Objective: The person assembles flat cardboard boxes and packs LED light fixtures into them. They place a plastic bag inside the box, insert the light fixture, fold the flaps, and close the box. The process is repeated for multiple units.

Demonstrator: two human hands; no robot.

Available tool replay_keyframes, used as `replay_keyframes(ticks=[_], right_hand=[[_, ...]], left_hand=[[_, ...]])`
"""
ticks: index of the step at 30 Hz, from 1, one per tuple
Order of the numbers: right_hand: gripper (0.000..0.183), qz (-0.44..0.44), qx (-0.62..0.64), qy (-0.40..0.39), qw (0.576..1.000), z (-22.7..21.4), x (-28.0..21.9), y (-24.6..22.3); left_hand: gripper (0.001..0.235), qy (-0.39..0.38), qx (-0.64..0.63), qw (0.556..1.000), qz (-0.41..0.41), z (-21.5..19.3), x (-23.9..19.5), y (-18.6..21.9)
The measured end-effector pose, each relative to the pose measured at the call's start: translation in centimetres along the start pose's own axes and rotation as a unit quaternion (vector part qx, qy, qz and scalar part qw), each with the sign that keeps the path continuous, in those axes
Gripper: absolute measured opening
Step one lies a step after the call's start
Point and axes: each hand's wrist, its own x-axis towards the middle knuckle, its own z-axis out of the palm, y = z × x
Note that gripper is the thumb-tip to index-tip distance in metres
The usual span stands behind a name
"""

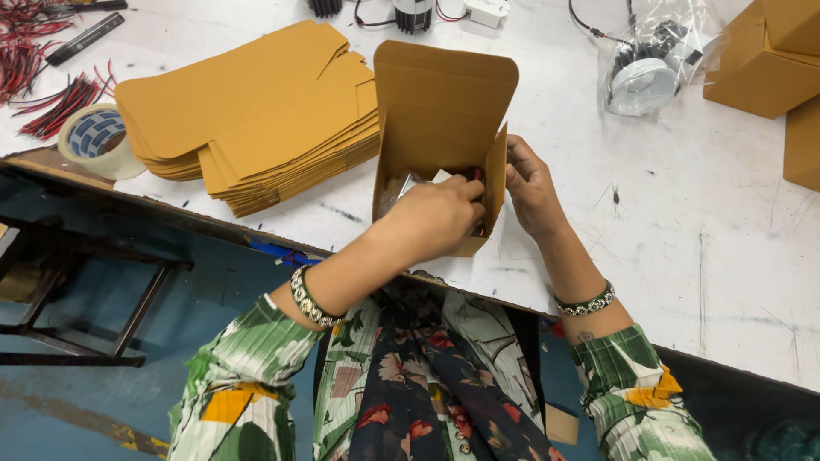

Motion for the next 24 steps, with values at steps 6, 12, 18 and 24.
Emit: replay_keyframes(ticks=[6, 12, 18, 24], right_hand=[[0.055, -0.019, -0.093, 0.016, 0.995, 1.6, 1.0, -1.0], [0.058, 0.085, -0.1, 0.013, 0.991, 4.2, 1.2, -2.2], [0.05, 0.081, -0.094, -0.002, 0.992, 5.1, 1.3, -1.8], [0.043, 0.136, -0.046, 0.01, 0.99, 5.4, 2.3, -1.4]], left_hand=[[0.027, -0.073, -0.152, 0.983, -0.07, -0.9, -1.1, -0.3], [0.025, 0.037, -0.082, 0.994, 0.057, -0.9, -4.9, 0.2], [0.023, 0.21, 0.007, 0.967, 0.144, -3.8, -11.3, -0.7], [0.025, 0.394, -0.355, 0.834, -0.153, -3.3, -14.4, -5.4]])
